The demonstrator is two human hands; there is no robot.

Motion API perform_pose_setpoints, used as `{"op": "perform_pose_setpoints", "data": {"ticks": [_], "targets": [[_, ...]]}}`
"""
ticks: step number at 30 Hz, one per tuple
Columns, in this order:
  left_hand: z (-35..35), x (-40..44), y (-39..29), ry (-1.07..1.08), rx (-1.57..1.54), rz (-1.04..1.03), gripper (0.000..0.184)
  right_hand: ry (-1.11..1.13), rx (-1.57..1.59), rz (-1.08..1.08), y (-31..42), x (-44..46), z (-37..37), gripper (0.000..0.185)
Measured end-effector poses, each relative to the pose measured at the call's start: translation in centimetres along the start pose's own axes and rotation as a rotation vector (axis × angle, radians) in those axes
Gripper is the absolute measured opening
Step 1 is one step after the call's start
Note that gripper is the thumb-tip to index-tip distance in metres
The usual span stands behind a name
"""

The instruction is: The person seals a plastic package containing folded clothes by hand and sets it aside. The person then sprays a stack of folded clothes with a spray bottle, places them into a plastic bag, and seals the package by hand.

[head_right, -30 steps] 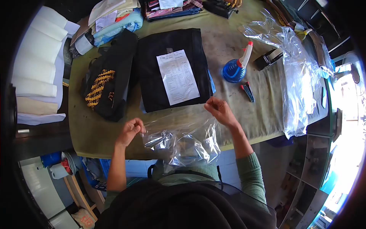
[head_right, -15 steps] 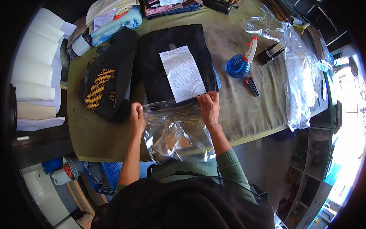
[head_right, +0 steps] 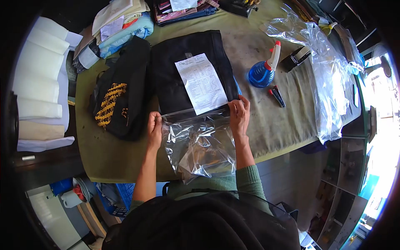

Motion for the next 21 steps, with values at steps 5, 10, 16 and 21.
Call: {"op": "perform_pose_setpoints", "data": {"ticks": [5,10,16,21], "targets": [[-0.3,2.4,-3.2,0.070,0.127,-0.229,0.011,0.019,0.044,-0.090,-1.3,1.5,0.3,0.008],[-0.5,4.6,-6.2,0.202,0.578,-0.484,0.012,-0.051,0.042,-0.103,-1.3,1.8,0.1,0.009],[0.5,4.1,-4.0,0.139,0.578,-0.397,0.011,-0.074,0.062,-0.147,-1.9,1.1,-0.7,0.010],[0.1,4.3,-3.4,0.004,0.341,-0.326,0.007,-0.030,-0.010,-0.064,-1.8,1.7,-0.3,0.010]]}}
Point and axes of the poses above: each hand's wrist, its own x-axis towards the middle knuckle, its own z-axis out of the back of the hand, y = z × x, the point moved 5 cm from there along x, towards the middle knuckle, and after that the axes turned 7 degrees about x, right-handed, at the moved point
